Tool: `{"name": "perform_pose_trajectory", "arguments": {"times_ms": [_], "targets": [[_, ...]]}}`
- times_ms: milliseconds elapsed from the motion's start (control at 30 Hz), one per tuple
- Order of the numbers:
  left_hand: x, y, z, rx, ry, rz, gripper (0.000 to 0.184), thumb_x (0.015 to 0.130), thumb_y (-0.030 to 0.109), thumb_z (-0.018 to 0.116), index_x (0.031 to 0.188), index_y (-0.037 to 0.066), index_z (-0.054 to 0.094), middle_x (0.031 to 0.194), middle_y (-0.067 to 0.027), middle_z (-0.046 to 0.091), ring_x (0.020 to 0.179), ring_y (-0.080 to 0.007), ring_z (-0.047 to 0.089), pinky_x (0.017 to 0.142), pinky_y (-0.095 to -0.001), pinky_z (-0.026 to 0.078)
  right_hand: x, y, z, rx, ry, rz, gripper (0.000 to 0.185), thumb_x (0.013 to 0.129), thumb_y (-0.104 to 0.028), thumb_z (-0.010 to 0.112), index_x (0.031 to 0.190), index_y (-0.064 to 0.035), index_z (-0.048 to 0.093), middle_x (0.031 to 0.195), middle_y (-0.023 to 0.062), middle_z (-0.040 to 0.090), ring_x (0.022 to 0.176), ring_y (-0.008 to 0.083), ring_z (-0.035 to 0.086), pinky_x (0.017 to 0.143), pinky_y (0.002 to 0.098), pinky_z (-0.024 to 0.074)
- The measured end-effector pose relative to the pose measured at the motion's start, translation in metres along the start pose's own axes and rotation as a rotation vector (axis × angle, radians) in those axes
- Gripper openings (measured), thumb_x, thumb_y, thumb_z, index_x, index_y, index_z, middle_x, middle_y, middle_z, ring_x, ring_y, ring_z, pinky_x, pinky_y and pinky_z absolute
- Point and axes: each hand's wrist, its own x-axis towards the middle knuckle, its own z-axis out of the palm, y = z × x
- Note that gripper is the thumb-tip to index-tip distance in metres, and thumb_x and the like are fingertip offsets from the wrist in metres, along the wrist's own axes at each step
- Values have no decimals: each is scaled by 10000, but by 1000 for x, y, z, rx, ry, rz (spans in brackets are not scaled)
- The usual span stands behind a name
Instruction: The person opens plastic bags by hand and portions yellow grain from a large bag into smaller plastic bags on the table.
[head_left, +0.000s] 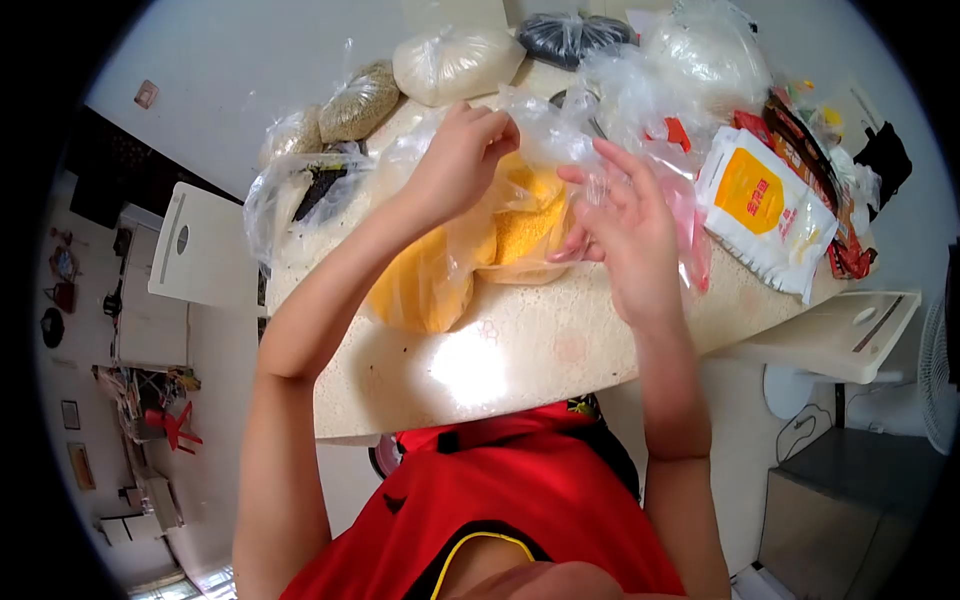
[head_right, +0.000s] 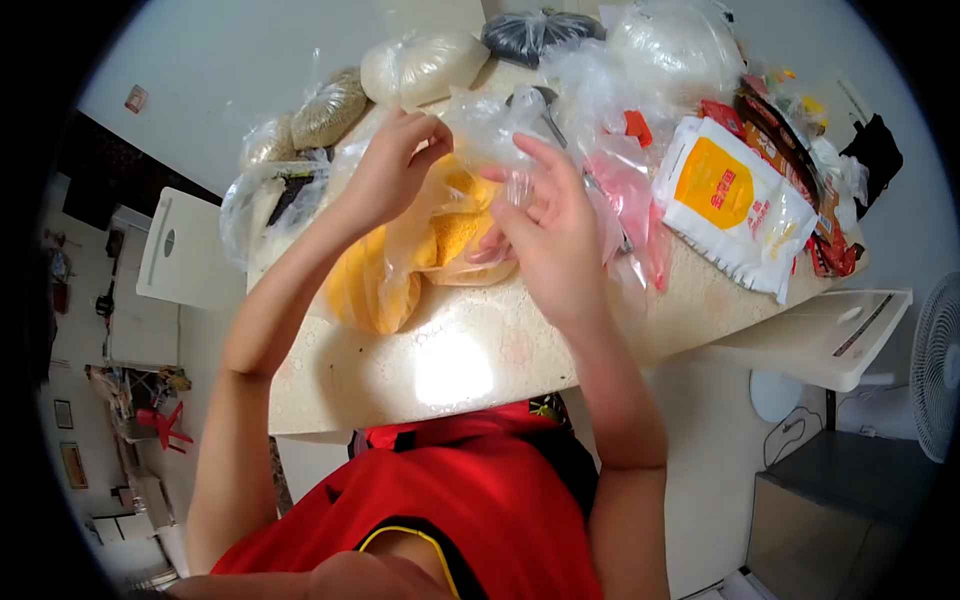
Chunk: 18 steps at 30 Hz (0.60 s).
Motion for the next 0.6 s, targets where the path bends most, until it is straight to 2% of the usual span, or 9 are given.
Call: {"name": "perform_pose_trajectory", "arguments": {"times_ms": [100, 200, 300, 433, 467, 567, 600], "targets": [[0, 9, -7, 16, 70, 80, 56, 827, -3, 614, 861, 41, 618, 859, -108, 624, 893, -331, 526, 800, -387, 455, 1, 1, 0, 11, 30, -12, 574, 907, 64, 513, 1450, -32, 353, 1299, 221, 548, 696, 118, 617, 648, 314, 617], [-2, -7, 2, 49, 31, 41, 72, 810, -8, 629, 860, 44, 626, 854, -103, 627, 888, -329, 527, 792, -390, 459, 1, 3, 0, -3, -7, -4, 574, 908, 67, 515, 1449, -33, 353, 1302, 212, 547, 707, 118, 616, 653, 317, 619], [-3, 1, -3, 112, 162, 138, 67, 804, 3, 642, 853, 48, 638, 851, -100, 636, 887, -326, 530, 787, -389, 464, 0, 3, -1, -4, 13, -13, 576, 906, 71, 515, 1450, -33, 352, 1302, 207, 547, 718, 119, 618, 654, 314, 619], [-7, -2, -6, 124, 75, 145, 83, 802, 3, 648, 870, 49, 660, 838, -93, 638, 881, -319, 532, 792, -379, 468, 0, 1, 0, 3, -9, -1, 550, 912, 82, 515, 1428, -13, 351, 1266, 203, 557, 714, 142, 644, 656, 309, 608], [-10, 3, -10, 98, 82, 91, 151, 799, -5, 670, 947, 28, 668, 898, -94, 624, 922, -308, 534, 815, -384, 459, -1, 0, 0, 16, 0, 6, 539, 914, 88, 516, 1418, -1, 349, 1248, 201, 562, 711, 153, 656, 655, 305, 601], [-20, 33, -19, 58, 143, 96, 65, 797, 60, 683, 858, 43, 669, 932, -85, 611, 923, -320, 520, 812, -400, 451, 1, 5, -5, 32, -17, -20, 542, 913, 86, 518, 1419, -3, 348, 1249, 201, 555, 706, 150, 651, 655, 307, 603], [-26, 37, -15, 68, 83, 117, 107, 752, 87, 718, 845, 55, 675, 960, -80, 592, 928, -309, 516, 803, -398, 440, 0, 5, -4, 47, -14, -12, 542, 913, 86, 518, 1419, -3, 347, 1249, 200, 554, 704, 150, 650, 655, 307, 603]]}}
